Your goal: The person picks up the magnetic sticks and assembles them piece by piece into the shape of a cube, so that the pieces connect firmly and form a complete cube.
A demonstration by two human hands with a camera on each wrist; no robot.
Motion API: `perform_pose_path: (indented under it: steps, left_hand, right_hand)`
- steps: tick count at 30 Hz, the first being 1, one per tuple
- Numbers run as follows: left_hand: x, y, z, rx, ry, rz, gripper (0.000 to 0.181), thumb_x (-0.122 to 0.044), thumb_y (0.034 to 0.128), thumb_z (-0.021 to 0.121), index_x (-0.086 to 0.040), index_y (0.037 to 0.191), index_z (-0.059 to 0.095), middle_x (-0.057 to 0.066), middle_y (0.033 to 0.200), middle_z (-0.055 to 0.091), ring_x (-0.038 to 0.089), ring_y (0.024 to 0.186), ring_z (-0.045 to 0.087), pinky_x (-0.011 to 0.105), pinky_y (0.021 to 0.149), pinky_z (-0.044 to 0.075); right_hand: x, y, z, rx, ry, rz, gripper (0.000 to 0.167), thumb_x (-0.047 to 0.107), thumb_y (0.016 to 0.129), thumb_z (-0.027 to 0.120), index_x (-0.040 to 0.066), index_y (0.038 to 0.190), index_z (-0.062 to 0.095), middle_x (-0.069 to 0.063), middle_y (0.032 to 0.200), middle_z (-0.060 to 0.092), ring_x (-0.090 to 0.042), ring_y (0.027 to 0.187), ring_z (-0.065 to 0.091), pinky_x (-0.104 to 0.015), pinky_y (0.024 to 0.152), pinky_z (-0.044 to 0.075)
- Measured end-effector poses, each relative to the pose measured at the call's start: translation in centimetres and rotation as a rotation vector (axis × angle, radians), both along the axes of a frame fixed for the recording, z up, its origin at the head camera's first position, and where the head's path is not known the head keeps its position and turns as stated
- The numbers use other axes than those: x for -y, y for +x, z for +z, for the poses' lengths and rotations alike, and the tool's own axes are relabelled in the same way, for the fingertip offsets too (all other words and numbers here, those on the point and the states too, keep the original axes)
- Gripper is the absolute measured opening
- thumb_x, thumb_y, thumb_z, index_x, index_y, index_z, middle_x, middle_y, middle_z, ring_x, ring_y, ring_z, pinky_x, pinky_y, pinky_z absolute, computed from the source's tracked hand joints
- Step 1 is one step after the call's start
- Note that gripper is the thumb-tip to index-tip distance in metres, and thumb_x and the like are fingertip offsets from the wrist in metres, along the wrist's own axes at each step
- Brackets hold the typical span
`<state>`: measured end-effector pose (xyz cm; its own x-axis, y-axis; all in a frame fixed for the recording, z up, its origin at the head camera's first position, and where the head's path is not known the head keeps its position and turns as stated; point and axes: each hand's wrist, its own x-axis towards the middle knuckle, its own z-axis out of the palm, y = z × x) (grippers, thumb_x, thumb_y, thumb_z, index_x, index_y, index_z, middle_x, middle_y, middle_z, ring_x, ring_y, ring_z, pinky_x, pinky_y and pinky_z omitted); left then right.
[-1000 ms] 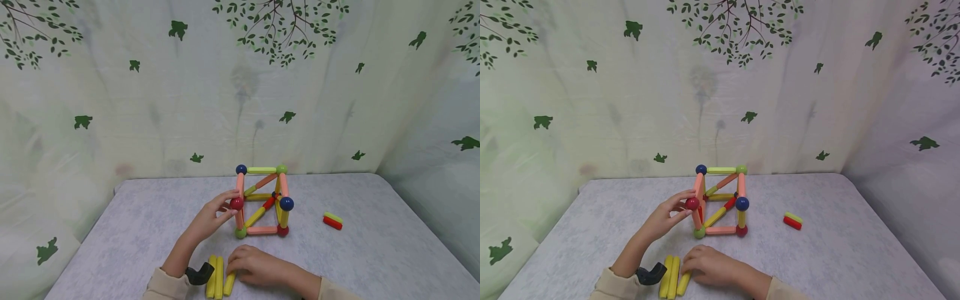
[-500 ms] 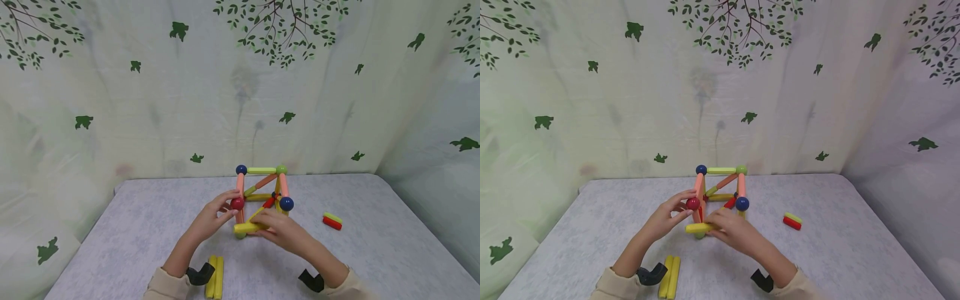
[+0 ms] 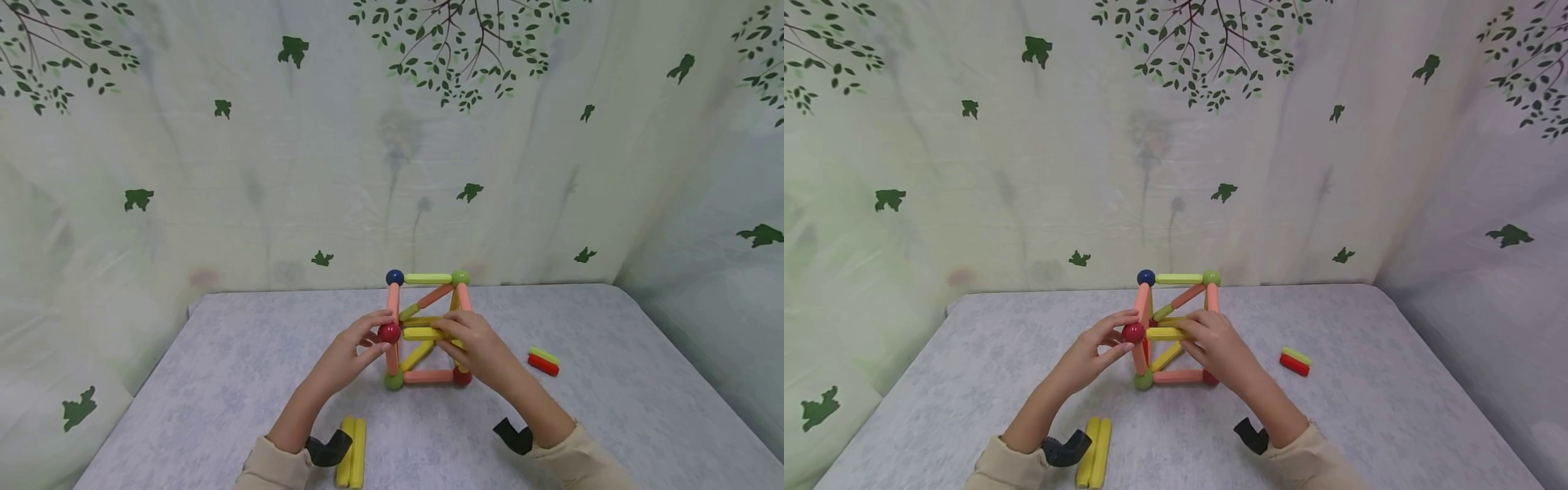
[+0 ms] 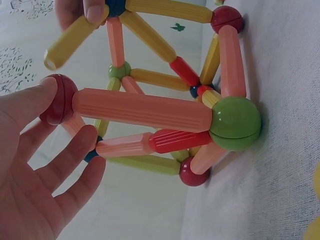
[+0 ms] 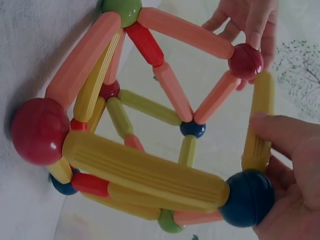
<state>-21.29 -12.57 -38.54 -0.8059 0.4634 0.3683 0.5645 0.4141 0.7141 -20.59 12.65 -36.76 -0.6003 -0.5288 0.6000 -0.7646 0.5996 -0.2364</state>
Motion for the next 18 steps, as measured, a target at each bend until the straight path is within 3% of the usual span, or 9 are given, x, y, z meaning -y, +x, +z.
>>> perform_pose_path:
  steps: [7, 12, 18]
  left_hand:
    - [-0.5, 0.0, -0.4, -0.030, 0.012, 0.027, 0.045, -0.014, 0.0856, 0.061, -0.014, 0.129, 0.047, 0.000, 0.133, 0.042, 0.014, 0.097, 0.053, 0.030, 0.077, 0.048]
    - [-0.8, 0.3, -0.3, -0.041, 0.002, 0.072, 0.047, -0.014, 0.0854, 0.062, -0.015, 0.130, 0.046, 0.001, 0.133, 0.041, 0.014, 0.094, 0.054, 0.033, 0.075, 0.049]
    - [0.4, 1.8, -0.6, 0.003, -0.095, 0.170, 0.058, -0.020, 0.0821, 0.067, -0.021, 0.133, 0.040, 0.001, 0.131, 0.041, 0.017, 0.092, 0.054, 0.036, 0.076, 0.048]
  right_hand:
    - [0.8, -0.1, -0.3, -0.036, 0.058, -0.100, 0.032, 0.011, 0.071, 0.076, 0.010, 0.102, 0.067, 0.000, 0.093, 0.057, -0.014, 0.083, 0.049, -0.030, 0.074, 0.044]
    - [0.6, -0.1, -0.2, -0.042, 0.063, -0.094, 0.035, 0.014, 0.072, 0.076, 0.011, 0.105, 0.065, -0.001, 0.097, 0.057, -0.016, 0.087, 0.050, -0.031, 0.076, 0.044]
    - [-2.4, 0.4, -0.1, -0.005, -0.071, -0.064, 0.047, 0.015, 0.071, 0.076, 0.009, 0.115, 0.058, -0.004, 0.112, 0.052, -0.019, 0.102, 0.048, -0.034, 0.078, 0.048]
